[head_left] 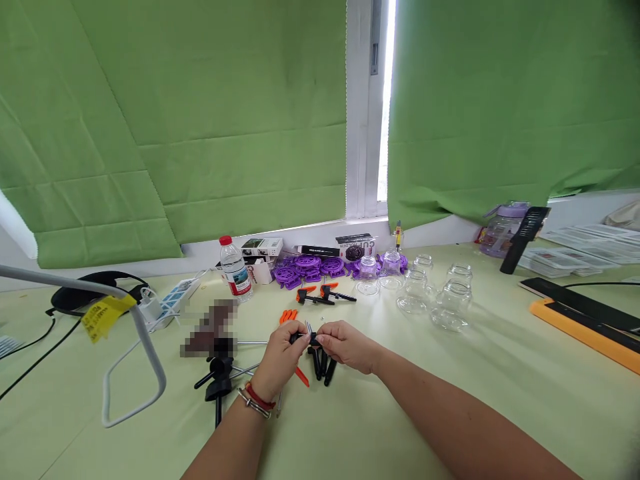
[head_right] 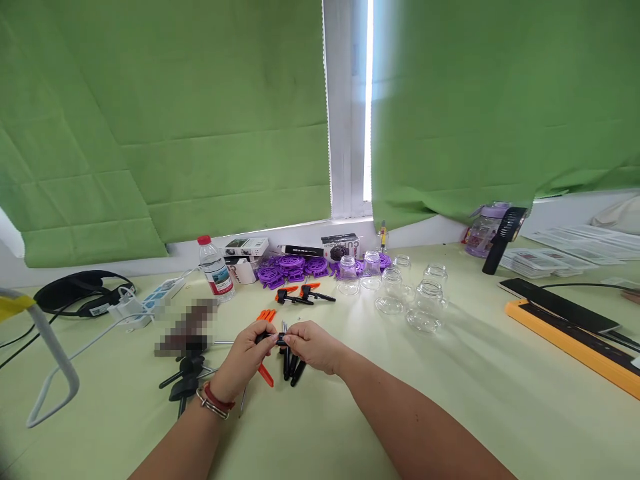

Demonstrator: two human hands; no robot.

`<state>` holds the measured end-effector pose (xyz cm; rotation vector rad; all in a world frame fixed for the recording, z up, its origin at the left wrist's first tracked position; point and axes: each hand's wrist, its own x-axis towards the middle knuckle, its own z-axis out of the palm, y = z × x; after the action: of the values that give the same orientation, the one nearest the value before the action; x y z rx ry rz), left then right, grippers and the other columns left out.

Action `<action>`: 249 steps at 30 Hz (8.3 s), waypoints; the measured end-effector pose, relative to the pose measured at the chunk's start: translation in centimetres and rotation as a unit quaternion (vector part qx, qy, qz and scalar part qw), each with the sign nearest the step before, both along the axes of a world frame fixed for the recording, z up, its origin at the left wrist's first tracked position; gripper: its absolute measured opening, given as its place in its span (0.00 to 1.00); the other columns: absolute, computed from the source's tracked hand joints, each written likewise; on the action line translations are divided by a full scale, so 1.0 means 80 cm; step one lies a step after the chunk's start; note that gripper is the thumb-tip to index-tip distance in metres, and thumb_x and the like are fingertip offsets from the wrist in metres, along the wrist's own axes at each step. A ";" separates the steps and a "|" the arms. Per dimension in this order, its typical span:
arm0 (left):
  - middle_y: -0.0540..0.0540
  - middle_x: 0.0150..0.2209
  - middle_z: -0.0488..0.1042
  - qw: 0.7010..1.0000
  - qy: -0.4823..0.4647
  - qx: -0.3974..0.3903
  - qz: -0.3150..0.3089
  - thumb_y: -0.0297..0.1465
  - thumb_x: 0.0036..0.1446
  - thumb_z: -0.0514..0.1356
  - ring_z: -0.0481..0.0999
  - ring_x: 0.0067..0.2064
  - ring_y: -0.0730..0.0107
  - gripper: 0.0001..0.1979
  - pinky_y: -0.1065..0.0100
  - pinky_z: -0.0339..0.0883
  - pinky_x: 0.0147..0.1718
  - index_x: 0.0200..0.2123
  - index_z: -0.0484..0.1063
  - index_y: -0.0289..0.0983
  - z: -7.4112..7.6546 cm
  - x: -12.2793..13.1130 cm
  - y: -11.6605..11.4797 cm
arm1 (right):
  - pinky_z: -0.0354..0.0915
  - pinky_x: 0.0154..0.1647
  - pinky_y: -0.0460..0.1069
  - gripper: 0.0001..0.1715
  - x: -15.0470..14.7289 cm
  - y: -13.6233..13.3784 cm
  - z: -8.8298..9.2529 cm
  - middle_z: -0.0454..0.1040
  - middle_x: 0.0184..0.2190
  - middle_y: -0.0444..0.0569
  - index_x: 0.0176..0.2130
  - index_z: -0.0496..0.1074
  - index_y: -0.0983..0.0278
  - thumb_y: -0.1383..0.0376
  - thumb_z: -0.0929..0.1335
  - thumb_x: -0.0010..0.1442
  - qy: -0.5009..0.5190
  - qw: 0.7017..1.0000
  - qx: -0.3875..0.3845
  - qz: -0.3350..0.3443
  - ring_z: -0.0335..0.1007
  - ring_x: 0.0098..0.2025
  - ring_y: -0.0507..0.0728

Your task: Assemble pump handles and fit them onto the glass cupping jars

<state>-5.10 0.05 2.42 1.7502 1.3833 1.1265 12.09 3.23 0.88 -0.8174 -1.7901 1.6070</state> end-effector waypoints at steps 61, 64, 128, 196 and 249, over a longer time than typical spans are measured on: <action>0.36 0.49 0.65 0.948 0.231 0.167 0.143 0.41 0.33 0.69 0.67 0.52 0.46 0.47 0.48 0.63 0.50 0.55 0.53 0.32 -0.016 0.025 -0.012 | 0.50 0.21 0.44 0.41 -0.016 -0.022 0.011 0.58 0.19 0.35 0.65 0.43 0.63 0.60 0.65 0.60 0.092 0.983 -0.130 -0.086 0.52 0.22 0.49; 0.34 0.51 0.63 0.941 0.243 0.178 0.157 0.40 0.34 0.67 0.65 0.54 0.44 0.47 0.46 0.61 0.51 0.56 0.51 0.31 -0.020 0.031 -0.013 | 0.53 0.24 0.44 0.43 -0.017 -0.025 0.012 0.61 0.19 0.36 0.66 0.40 0.65 0.60 0.64 0.61 0.073 0.987 -0.103 -0.097 0.55 0.23 0.50; 0.40 0.45 0.66 0.978 0.146 0.108 0.100 0.43 0.29 0.71 0.70 0.46 0.54 0.42 0.52 0.66 0.47 0.47 0.60 0.35 0.003 0.010 -0.011 | 0.58 0.38 0.47 0.15 0.012 0.066 -0.034 0.75 0.40 0.49 0.43 0.77 0.61 0.68 0.66 0.56 -0.369 0.864 0.294 -0.174 0.70 0.39 0.55; 0.47 0.38 0.68 0.993 0.081 -0.037 -0.084 0.38 0.29 0.72 0.67 0.37 0.64 0.36 0.63 0.64 0.38 0.44 0.65 0.35 0.028 -0.005 -0.019 | 0.58 0.32 0.47 0.13 0.017 -0.008 0.031 0.74 0.32 0.46 0.38 0.70 0.64 0.70 0.58 0.66 -0.170 0.684 0.710 -0.015 0.68 0.32 0.50; 0.48 0.38 0.67 0.983 0.118 -0.072 -0.124 0.41 0.23 0.73 0.66 0.36 0.66 0.40 0.66 0.64 0.34 0.45 0.65 0.37 0.018 0.001 -0.024 | 0.55 0.23 0.49 0.08 0.027 -0.026 0.010 0.69 0.23 0.45 0.29 0.70 0.65 0.73 0.64 0.58 -0.127 0.564 0.812 -0.075 0.60 0.25 0.51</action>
<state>-5.05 -1.90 3.87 1.9329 1.3014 0.6861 14.25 1.15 1.67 -0.1539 -2.2633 -0.6827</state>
